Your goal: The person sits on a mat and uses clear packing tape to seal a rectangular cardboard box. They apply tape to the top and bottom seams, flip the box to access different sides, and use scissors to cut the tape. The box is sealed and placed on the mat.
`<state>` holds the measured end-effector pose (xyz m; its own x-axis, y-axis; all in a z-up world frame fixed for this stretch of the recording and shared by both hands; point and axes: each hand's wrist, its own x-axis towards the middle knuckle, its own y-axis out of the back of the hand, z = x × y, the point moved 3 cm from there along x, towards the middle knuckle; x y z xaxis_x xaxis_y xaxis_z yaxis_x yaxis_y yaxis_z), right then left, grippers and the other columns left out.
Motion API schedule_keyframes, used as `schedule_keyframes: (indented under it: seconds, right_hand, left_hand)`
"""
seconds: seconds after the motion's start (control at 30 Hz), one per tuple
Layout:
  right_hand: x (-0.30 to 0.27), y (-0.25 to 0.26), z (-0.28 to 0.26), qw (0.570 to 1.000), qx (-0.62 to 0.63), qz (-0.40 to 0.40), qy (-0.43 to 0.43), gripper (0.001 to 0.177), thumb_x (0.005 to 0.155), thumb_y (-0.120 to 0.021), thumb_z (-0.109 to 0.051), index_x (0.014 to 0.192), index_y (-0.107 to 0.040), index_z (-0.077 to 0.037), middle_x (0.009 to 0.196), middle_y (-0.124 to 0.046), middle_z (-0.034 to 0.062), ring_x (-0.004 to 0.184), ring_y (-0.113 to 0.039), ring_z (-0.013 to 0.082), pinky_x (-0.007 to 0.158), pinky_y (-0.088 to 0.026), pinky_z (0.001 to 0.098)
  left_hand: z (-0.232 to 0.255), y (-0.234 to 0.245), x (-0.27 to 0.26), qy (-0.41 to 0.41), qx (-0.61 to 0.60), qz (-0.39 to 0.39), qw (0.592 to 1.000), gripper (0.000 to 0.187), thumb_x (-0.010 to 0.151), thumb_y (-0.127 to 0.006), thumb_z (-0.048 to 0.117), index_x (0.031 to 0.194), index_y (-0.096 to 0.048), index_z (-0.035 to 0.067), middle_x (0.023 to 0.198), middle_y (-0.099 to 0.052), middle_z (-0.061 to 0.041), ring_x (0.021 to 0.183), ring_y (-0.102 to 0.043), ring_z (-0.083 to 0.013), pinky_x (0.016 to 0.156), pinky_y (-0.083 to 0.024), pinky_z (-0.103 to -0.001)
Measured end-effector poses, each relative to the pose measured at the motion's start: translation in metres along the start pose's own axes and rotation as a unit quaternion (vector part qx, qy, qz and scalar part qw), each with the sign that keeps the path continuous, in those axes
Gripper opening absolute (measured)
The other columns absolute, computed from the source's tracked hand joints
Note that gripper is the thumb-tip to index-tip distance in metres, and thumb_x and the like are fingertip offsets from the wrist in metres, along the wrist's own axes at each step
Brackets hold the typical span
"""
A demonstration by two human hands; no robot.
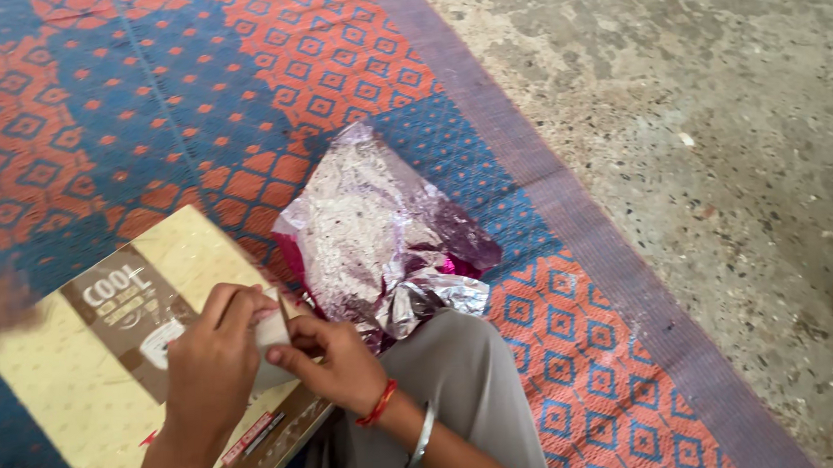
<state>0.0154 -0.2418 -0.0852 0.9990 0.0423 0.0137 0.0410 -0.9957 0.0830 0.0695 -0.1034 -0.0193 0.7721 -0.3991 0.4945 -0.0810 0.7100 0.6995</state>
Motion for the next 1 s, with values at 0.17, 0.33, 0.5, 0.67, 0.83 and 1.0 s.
schedule_keyframes:
  seconds: [0.17, 0.33, 0.5, 0.67, 0.83, 1.0]
  right_hand:
    - [-0.003, 0.0, 0.008, 1.0, 0.004, 0.001, 0.014, 0.033, 0.1, -0.073, -0.026, 0.111, -0.068, 0.005, 0.096, -0.075, 0.01, 0.092, -0.072, 0.0091, 0.08, -0.058, 0.0278]
    - [-0.004, -0.001, 0.006, 0.999, -0.018, 0.036, 0.001, 0.033, 0.099, -0.074, -0.027, 0.109, -0.071, 0.004, 0.089, -0.074, 0.0095, 0.084, -0.069, 0.01, 0.074, -0.056, 0.0277]
    - [0.014, 0.007, 0.005, 0.991, -0.099, 0.086, -0.007, 0.034, 0.099, -0.073, -0.033, 0.103, -0.076, 0.001, 0.074, -0.072, 0.0079, 0.067, -0.064, 0.009, 0.062, -0.052, 0.0272]
    - [0.015, 0.002, 0.003, 0.996, -0.077, 0.04, 0.022, 0.036, 0.097, -0.073, -0.037, 0.1, -0.076, -0.001, 0.081, -0.075, 0.005, 0.074, -0.069, 0.0101, 0.069, -0.055, 0.0269]
    - [0.008, -0.006, 0.002, 0.986, -0.075, -0.109, 0.106, 0.046, 0.091, -0.08, -0.035, 0.118, -0.07, 0.002, 0.103, -0.074, 0.01, 0.091, -0.071, 0.0159, 0.08, -0.057, 0.0308]
    - [0.004, -0.018, -0.003, 0.983, -0.09, -0.136, 0.078, 0.05, 0.088, -0.083, -0.036, 0.119, -0.07, 0.001, 0.101, -0.079, 0.0108, 0.088, -0.077, 0.0181, 0.079, -0.06, 0.0329]
  left_hand:
    - [0.001, -0.006, -0.004, 0.022, -0.011, 0.003, 1.0, 0.025, 0.079, -0.061, -0.011, 0.098, -0.068, 0.004, 0.105, -0.069, -0.009, 0.093, -0.073, -0.0275, 0.075, -0.058, -0.037]
    - [0.008, -0.001, -0.011, -0.053, 0.007, 0.059, 0.997, 0.019, 0.08, -0.063, -0.009, 0.095, -0.067, 0.001, 0.105, -0.069, -0.011, 0.111, -0.073, -0.0314, 0.108, -0.056, -0.046]
    - [0.005, 0.021, -0.019, -0.115, 0.071, 0.055, 0.989, 0.025, 0.074, -0.063, -0.009, 0.095, -0.069, 0.003, 0.104, -0.07, -0.011, 0.1, -0.073, -0.0307, 0.094, -0.058, -0.042]
    - [0.001, 0.036, -0.031, 0.024, 0.051, 0.059, 0.997, 0.016, 0.091, -0.071, 0.001, 0.106, -0.075, 0.006, 0.104, -0.07, -0.01, 0.085, -0.072, -0.0272, 0.073, -0.057, -0.037]
    - [-0.019, 0.041, -0.034, 0.16, -0.077, 0.066, 0.982, 0.058, 0.09, -0.069, 0.006, 0.145, -0.053, -0.001, 0.128, -0.059, -0.015, 0.087, -0.074, -0.0203, 0.072, -0.057, -0.035]
    - [-0.039, 0.049, -0.036, 0.177, -0.154, 0.053, 0.971, 0.02, 0.084, -0.075, 0.008, 0.104, -0.073, 0.005, 0.113, -0.07, -0.008, 0.087, -0.077, -0.0205, 0.075, -0.062, -0.031]
